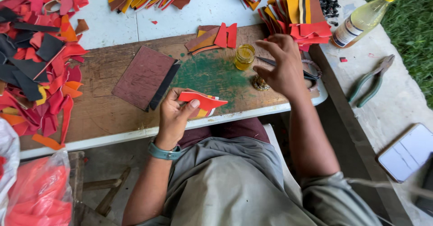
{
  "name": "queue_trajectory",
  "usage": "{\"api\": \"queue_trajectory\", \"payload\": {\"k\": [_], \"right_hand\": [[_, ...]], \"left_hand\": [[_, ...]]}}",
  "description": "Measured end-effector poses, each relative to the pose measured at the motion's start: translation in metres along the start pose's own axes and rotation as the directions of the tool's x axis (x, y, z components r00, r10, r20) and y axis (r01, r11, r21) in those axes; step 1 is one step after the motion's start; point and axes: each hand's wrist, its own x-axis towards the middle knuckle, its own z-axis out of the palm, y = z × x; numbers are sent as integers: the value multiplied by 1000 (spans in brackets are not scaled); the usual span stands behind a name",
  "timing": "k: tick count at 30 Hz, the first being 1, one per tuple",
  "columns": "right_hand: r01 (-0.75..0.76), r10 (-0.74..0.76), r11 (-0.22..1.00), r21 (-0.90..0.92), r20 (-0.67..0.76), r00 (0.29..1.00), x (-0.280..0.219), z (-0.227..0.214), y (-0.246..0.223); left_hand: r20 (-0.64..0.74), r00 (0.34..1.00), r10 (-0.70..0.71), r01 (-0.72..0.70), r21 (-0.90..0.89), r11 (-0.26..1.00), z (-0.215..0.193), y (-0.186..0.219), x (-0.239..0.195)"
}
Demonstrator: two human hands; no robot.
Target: The person assembles small multi-colored craft pieces by applying a yellow substance from a jar to the edges and pressing them together. They handle the pieces one at a time, repeatedly applying the substance and stacking the finished units on the table.
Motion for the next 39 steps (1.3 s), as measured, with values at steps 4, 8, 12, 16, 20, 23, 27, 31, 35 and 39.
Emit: {"api": "queue_trajectory", "payload": {"k": [4, 8, 12, 16, 20, 23, 27, 31, 35, 39], "right_hand": [[72, 76, 953, -294, 463, 883, 52, 26, 31], [119, 196, 910, -398, 665, 721, 75, 59, 35], [185, 299, 854, -487, 749, 591, 88, 83, 31], [188, 305, 860, -474, 774, 555, 92, 72, 30], [54, 157, 954, -296, 643, 750, 78, 30, 27], [18, 84, 984, -176, 554, 828, 53, -2, 20], [-19, -73, 975, 219, 404, 912, 17, -48, 10], [-6, -172, 541, 841, 117, 978, -27, -56, -20], [9, -243, 488, 873, 126, 962, -54, -26, -49], [54, -294, 550, 833, 133, 946, -62, -11, -68]], "left_hand": [[88, 991, -100, 102, -18, 995, -7, 11, 1], [38, 984, -174, 174, 19, 985, -12, 13, -2], [52, 982, -182, 185, -64, 981, -20, 11, -1], [68, 972, -223, 228, -88, 970, -27, 8, 1], [95, 965, -246, 255, -105, 961, -28, 2, 8], [167, 962, -217, 244, -167, 955, -27, -4, 14], [183, 941, -284, 328, -290, 899, -20, -5, 18], [176, 953, -247, 287, -259, 922, -11, -2, 21], [275, 936, -219, 300, -302, 905, 0, 7, 25], [332, 910, -247, 341, -263, 903, 3, 17, 23]]}}
